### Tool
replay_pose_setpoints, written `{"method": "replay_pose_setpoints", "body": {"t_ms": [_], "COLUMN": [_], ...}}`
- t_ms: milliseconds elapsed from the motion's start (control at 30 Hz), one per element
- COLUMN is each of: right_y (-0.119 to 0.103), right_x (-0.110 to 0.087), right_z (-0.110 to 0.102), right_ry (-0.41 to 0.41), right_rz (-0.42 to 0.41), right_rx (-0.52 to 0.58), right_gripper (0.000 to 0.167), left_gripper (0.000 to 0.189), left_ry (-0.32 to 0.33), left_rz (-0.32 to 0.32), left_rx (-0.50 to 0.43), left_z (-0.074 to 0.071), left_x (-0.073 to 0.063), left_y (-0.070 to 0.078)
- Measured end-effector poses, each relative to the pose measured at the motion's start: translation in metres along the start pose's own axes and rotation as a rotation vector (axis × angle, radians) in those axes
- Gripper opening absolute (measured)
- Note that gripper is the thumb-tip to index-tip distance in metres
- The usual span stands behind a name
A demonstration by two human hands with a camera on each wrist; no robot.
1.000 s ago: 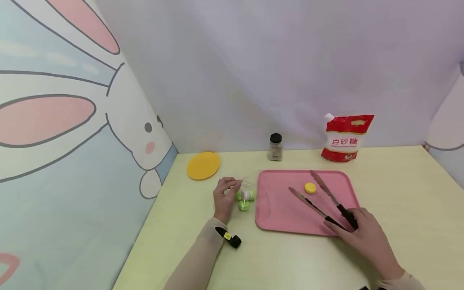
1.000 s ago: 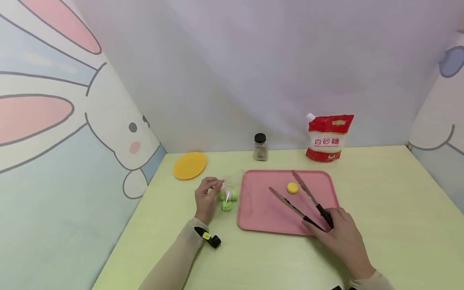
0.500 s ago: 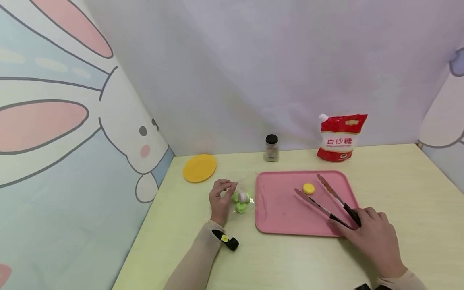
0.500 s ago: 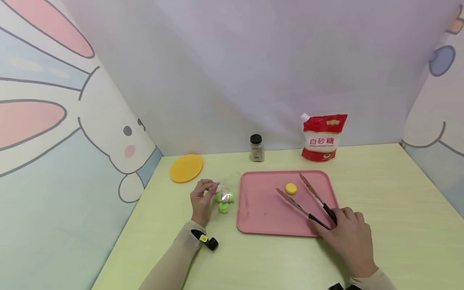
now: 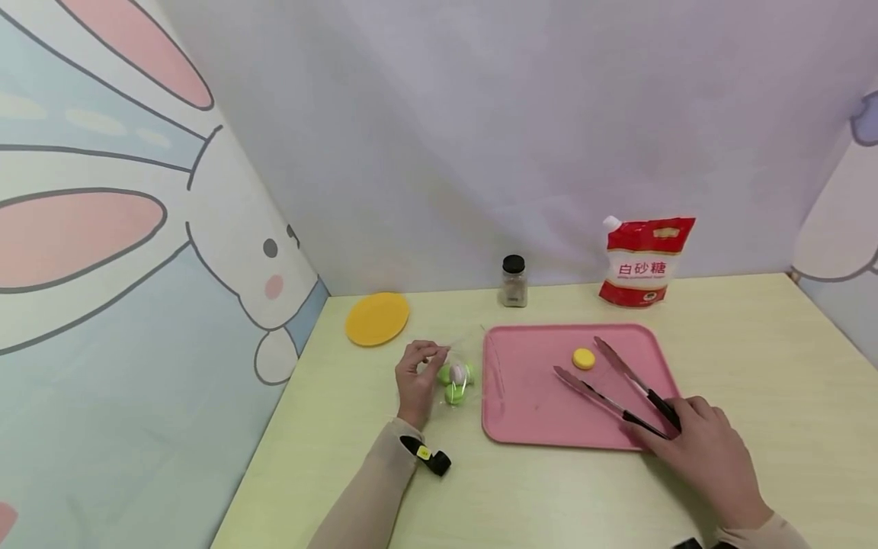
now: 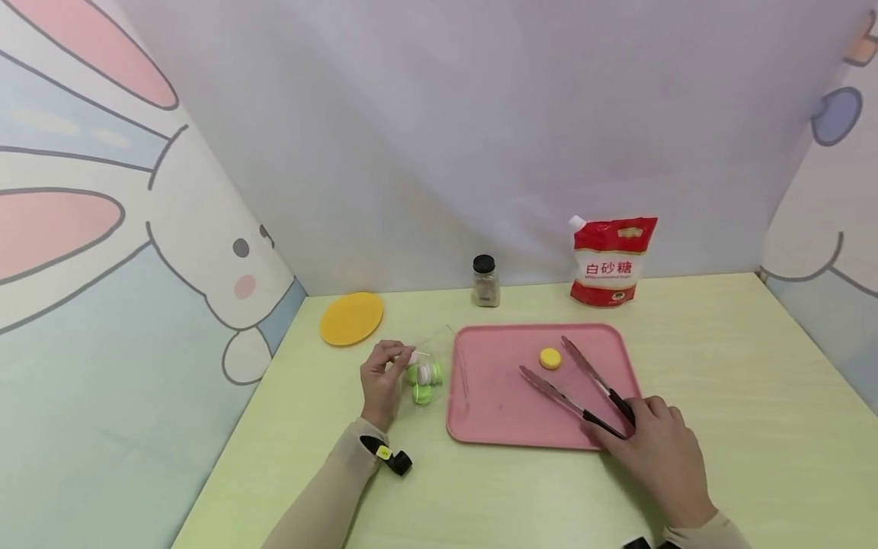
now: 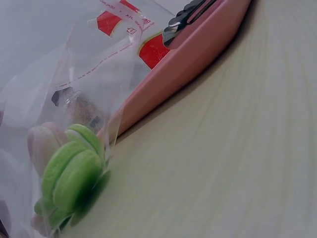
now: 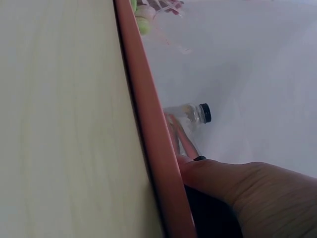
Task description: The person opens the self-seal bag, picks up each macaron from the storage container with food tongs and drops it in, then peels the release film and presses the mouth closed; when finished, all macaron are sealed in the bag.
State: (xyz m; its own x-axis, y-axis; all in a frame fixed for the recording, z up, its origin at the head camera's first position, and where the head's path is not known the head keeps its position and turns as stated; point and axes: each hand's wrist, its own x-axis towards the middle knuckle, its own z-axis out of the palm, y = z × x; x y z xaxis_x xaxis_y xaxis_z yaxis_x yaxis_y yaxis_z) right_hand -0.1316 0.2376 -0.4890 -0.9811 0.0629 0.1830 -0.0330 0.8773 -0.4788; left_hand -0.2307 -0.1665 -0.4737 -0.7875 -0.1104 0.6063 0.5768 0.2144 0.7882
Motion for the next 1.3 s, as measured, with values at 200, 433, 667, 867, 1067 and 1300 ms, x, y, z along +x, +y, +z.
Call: {"method": "replay_pose_setpoints", "body": {"t_ms": [200, 433, 667, 867, 1067, 1300], "right_y": [-0.0002, -0.0004, 0.0022, 0.0039, 0.0024, 0.0052], "right_x": [0.0003, 0.0028, 0.0054, 0.0060, 0.0052, 0.0056], "right_z": [-0.0001, -0.0035, -0.0034, -0.0052, -0.0085, -0.0068], "right_ry": [-0.010, -0.081, -0.092, -0.129, -0.146, -0.181], "right_rz": [0.003, 0.024, 0.004, 0.024, 0.048, 0.054], "right_rx": [0.004, 0.022, 0.008, 0.011, 0.038, 0.018], "right_gripper": [0.081, 0.087, 0.086, 0.074, 0.066, 0.069], "left_gripper": [0.006, 0.007, 0.006, 0.006, 0.005, 0.006], "left_ry": [-0.003, 0.001, 0.007, -0.001, 0.005, 0.006], "left_rz": [-0.001, 0.015, -0.016, -0.007, 0.007, -0.059], "left_rx": [0.003, 0.014, 0.017, 0.036, 0.036, 0.047], "left_z": [-0.0003, 0.0000, 0.0001, 0.0012, 0.0030, -0.0001], "left_x": [0.0001, 0.0014, 0.0018, 0.0041, 0.0076, 0.0015], "left_y": [-0.0026, -0.0041, -0.0022, -0.0005, -0.0006, 0.0016]}}
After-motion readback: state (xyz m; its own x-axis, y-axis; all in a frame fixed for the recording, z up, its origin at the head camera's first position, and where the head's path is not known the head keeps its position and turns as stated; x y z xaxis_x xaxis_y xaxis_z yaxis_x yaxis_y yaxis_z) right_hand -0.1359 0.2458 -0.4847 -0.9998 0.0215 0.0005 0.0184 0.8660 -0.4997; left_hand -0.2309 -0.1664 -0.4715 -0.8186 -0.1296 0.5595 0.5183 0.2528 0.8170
